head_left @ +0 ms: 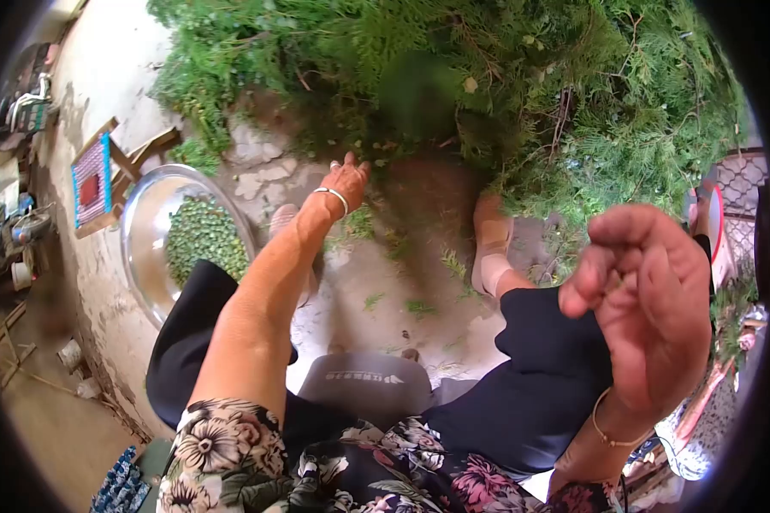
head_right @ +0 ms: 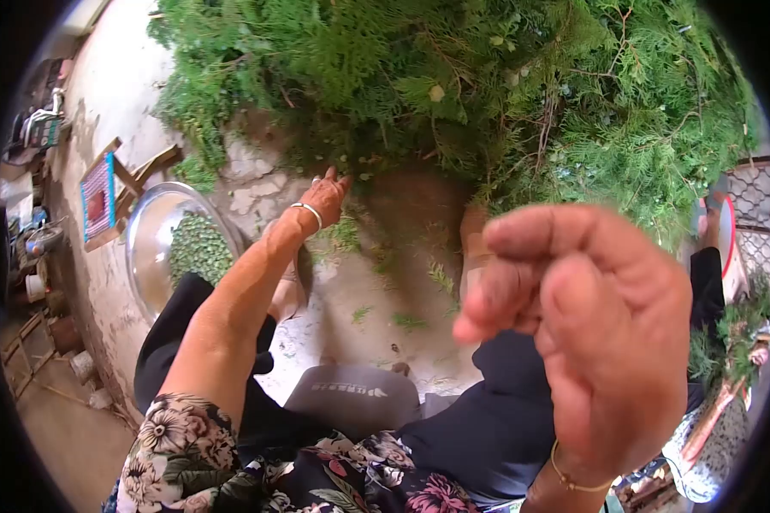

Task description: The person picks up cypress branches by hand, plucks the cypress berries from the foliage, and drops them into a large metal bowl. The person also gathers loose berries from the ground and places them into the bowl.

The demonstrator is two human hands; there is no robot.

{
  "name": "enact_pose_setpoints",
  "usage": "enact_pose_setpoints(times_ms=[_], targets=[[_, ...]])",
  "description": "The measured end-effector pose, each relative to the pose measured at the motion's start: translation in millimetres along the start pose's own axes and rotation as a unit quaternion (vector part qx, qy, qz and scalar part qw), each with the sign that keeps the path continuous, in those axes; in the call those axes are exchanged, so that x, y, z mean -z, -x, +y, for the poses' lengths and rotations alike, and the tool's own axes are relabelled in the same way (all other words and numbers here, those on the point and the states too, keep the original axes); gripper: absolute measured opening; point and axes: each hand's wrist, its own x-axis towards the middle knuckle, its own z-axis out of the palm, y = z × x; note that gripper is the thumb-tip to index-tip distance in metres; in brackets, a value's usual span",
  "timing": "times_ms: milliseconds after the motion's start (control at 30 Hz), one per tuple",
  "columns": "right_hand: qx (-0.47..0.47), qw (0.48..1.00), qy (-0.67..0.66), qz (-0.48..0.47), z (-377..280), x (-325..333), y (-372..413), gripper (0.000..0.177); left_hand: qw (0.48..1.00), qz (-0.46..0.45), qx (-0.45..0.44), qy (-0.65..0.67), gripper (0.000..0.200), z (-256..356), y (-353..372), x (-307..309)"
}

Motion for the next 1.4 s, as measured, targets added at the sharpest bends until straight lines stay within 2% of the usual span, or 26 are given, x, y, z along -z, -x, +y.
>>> enact_pose_setpoints(times_ms=[67, 167, 233, 300, 367, 400, 467, 500, 600, 633, 700, 733, 767, 800, 833, 933, 967, 1033, 1067, 1133, 1167, 1233, 1300, 1367, 1400], targets=[[-0.016, 1.000, 0.001, -0.006, 3, 9, -2, 0.045, 0.986, 0.163, -0.012, -0.011, 0.066, 11, -19, -30], [-0.009, 1.000, 0.001, -0.014, 3, 10, -5, 0.044, 0.980, 0.197, 0.013, 0.018, 0.055, 13, -49, -58], [-0.004, 1.000, -0.007, -0.008, 3, 10, -7, 0.044, 0.986, 0.161, 0.037, 0.003, 0.051, 4, -65, -59], [-0.035, 0.998, 0.043, -0.020, -2, 10, -7, 0.043, 0.990, 0.129, 0.062, -0.018, 0.048, -3, -66, -56], [-0.022, 0.999, 0.026, -0.018, -2, 8, -4, 0.042, 0.971, 0.194, 0.020, 0.140, 0.033, -8, -54, -40], [-0.011, 1.000, 0.010, -0.014, -1, 7, -3, 0.040, 0.971, 0.198, 0.023, 0.133, 0.033, -8, -44, -33], [0.004, 1.000, -0.001, 0.001, 0, 3, 0, 0.038, 0.956, 0.197, -0.051, 0.210, 0.023, 8, -12, -25], [0.011, 1.000, -0.009, 0.018, 0, 2, 2, 0.037, 0.946, 0.222, -0.061, 0.230, 0.018, 12, -5, -46], [0.017, 1.000, -0.004, 0.018, -3, -3, 7, 0.033, 0.962, 0.157, -0.034, 0.221, 0.016, 44, 50, -65], [0.009, 1.000, 0.002, 0.025, -4, -4, 7, 0.032, 0.954, 0.133, -0.044, 0.266, 0.020, 50, 66, -67], [0.019, 1.000, 0.000, 0.013, -1, -4, 8, 0.030, 0.941, 0.203, -0.047, 0.268, 0.019, 62, 89, -80], [0.035, 0.999, 0.021, 0.016, 0, -6, 7, 0.028, 0.941, 0.206, -0.049, 0.263, 0.019, 67, 94, -70], [0.051, 0.998, 0.043, 0.017, 2, -8, 6, 0.026, 0.888, 0.152, 0.045, 0.432, 0.017, 74, 102, -52], [0.056, 0.997, 0.041, 0.016, 3, -10, 4, 0.026, 0.795, 0.093, 0.137, 0.584, 0.014, 78, 111, -31], [0.061, 0.996, 0.057, 0.009, 3, -11, 2, 0.023, 0.723, 0.082, 0.122, 0.675, 0.012, 79, 123, -2], [0.077, 0.993, 0.091, 0.006, 3, -20, -3, 0.020, 0.593, 0.098, 0.068, 0.797, 0.019, 79, 161, 88], [0.083, 0.990, 0.110, 0.011, 3, -23, -5, 0.018, 0.583, 0.110, 0.037, 0.804, 0.018, 77, 174, 113], [0.106, 0.989, 0.105, -0.007, 6, -30, -13, 0.019, 0.514, 0.119, -0.056, 0.848, 0.016, 80, 199, 158], [0.131, 0.986, 0.101, -0.018, 5, -36, -14, 0.019, 0.518, 0.130, -0.065, 0.843, 0.016, 79, 208, 174], [0.161, 0.982, 0.083, -0.056, 4, -46, -18, 0.022, 0.424, 0.087, -0.182, 0.883, 0.022, 76, 222, 203], [0.174, 0.979, 0.083, -0.060, 1, -52, -18, 0.022, 0.429, 0.094, -0.192, 0.878, 0.022, 80, 229, 219], [0.257, 0.957, 0.098, -0.095, -5, -65, -13, 0.024, 0.398, 0.076, -0.177, 0.897, 0.023, 89, 238, 244], [0.279, 0.946, 0.128, -0.105, -12, -74, -9, 0.030, 0.397, 0.064, -0.204, 0.893, 0.025, 90, 233, 255], [0.322, 0.929, 0.116, -0.138, -7, -80, -14, 0.035, 0.341, 0.093, -0.204, 0.913, 0.024, 99, 224, 255], [0.348, 0.916, 0.164, -0.115, 3, -78, -25, 0.036, 0.325, 0.101, -0.210, 0.917, 0.023, 102, 218, 251]])
